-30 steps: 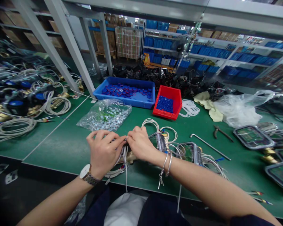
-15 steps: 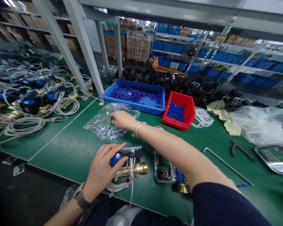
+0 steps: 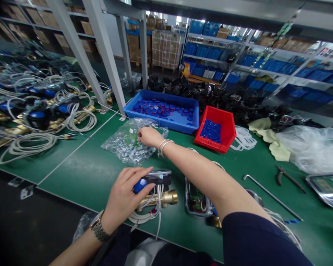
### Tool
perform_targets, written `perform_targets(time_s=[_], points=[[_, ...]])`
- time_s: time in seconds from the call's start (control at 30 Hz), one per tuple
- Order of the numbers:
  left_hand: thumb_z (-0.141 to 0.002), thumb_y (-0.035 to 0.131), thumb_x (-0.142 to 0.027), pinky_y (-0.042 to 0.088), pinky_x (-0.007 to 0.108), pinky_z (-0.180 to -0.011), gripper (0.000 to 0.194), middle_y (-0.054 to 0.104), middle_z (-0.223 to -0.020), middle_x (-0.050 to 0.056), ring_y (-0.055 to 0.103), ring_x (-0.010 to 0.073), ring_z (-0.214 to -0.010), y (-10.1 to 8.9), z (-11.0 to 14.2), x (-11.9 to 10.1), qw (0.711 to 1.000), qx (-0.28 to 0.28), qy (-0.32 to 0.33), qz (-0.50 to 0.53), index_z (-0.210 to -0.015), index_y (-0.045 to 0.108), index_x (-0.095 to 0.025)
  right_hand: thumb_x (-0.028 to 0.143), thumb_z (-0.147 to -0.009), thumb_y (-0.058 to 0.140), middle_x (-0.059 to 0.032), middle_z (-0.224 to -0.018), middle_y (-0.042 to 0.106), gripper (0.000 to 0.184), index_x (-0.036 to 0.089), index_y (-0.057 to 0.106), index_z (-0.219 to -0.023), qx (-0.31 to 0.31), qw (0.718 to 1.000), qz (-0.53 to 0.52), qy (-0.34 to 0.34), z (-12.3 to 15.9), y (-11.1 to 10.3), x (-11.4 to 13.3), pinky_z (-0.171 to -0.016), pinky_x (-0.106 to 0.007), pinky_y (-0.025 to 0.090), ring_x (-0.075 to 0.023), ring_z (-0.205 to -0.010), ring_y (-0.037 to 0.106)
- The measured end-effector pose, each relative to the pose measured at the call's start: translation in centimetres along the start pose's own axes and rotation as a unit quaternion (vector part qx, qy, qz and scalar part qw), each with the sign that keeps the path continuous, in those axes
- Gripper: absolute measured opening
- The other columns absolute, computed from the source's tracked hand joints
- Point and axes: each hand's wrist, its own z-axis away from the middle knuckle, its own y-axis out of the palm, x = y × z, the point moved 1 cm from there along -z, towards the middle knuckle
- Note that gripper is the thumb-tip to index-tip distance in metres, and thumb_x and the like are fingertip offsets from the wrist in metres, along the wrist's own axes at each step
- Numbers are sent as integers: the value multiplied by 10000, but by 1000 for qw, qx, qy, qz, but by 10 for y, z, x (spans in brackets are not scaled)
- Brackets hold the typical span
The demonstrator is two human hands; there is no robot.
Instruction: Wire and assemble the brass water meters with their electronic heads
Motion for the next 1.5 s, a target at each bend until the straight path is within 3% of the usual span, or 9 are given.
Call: perform_targets(time_s=[0.17,0.37,0.5,0.63,0.7,0.83,1.03,1.27,1.5], points=[[-937,690,-381,496,392,-995,442,694,-1210,38,590,219,-1121,-2,3,0,1000,4,11,-8,-1362,610,-292,307,-954,621,-107,-995,746,164,159,689,-975,-33,999,0,14,17,-30,-1,-751,-301,441,-225,-901,663],[-981,606,-371,300,529,-1171,541,589,-1417,141,486,307,-1345,-19,-15,7,982,-163,17,-96,-1475,474,-193,303,-918,612,-32,-854,713,120,188,642,-901,-11,996,-39,-80,90,-69,33,-661,-267,370,-157,-743,594],[-1051,466,-330,347,450,-1040,253,743,-932,14,647,210,-940,-33,-29,11,994,-66,4,-84,-981,686,-227,301,-914,628,7,-781,658,135,184,606,-849,-27,979,-149,-139,132,-86,34,-654,-250,388,-133,-710,574],[-1066,410,-299,408,321,-790,347,706,-826,2,633,160,-813,-39,-27,5,1000,-8,-24,0,-837,655,-210,216,-860,668,-59,-811,683,74,174,637,-807,-39,999,-30,9,148,-85,-8,-741,-330,464,-212,-783,626],[-1063,416,-304,407,306,-749,351,691,-798,-1,625,155,-783,-36,-25,0,999,10,-34,21,-826,658,-209,183,-820,724,-130,-1028,713,162,161,681,-975,-41,999,-5,11,154,-77,-16,-897,-404,485,-293,-1015,645],[-1056,432,-332,400,292,-693,368,655,-752,4,605,157,-744,-24,-28,-11,998,26,-45,37,-780,635,-200,173,-895,696,-95,-1330,647,522,226,522,-1385,20,959,-246,-136,160,-58,10,-1025,-370,480,-222,-1211,613],[-1059,435,-331,393,275,-678,382,631,-712,-10,589,137,-696,-28,-24,-11,994,19,-85,70,-759,626,-193,148,-929,670,-5,-838,703,73,173,738,-933,-22,942,-300,-151,145,-55,28,-790,-285,482,-147,-808,638],[-1057,447,-324,394,278,-698,370,618,-722,-16,578,130,-708,-30,-15,-12,993,22,-94,70,-763,630,-192,152,-898,689,7,-786,668,79,148,700,-820,-20,933,-319,-167,136,-54,17,-722,-260,455,-125,-745,588],[-1011,520,-268,445,321,-783,250,611,-806,15,585,166,-813,-28,-2,-9,994,-61,-73,50,-793,622,-201,194,-855,724,-9,-815,736,51,154,742,-831,48,924,-359,-126,124,-48,-6,-748,-273,481,-141,-765,640]])
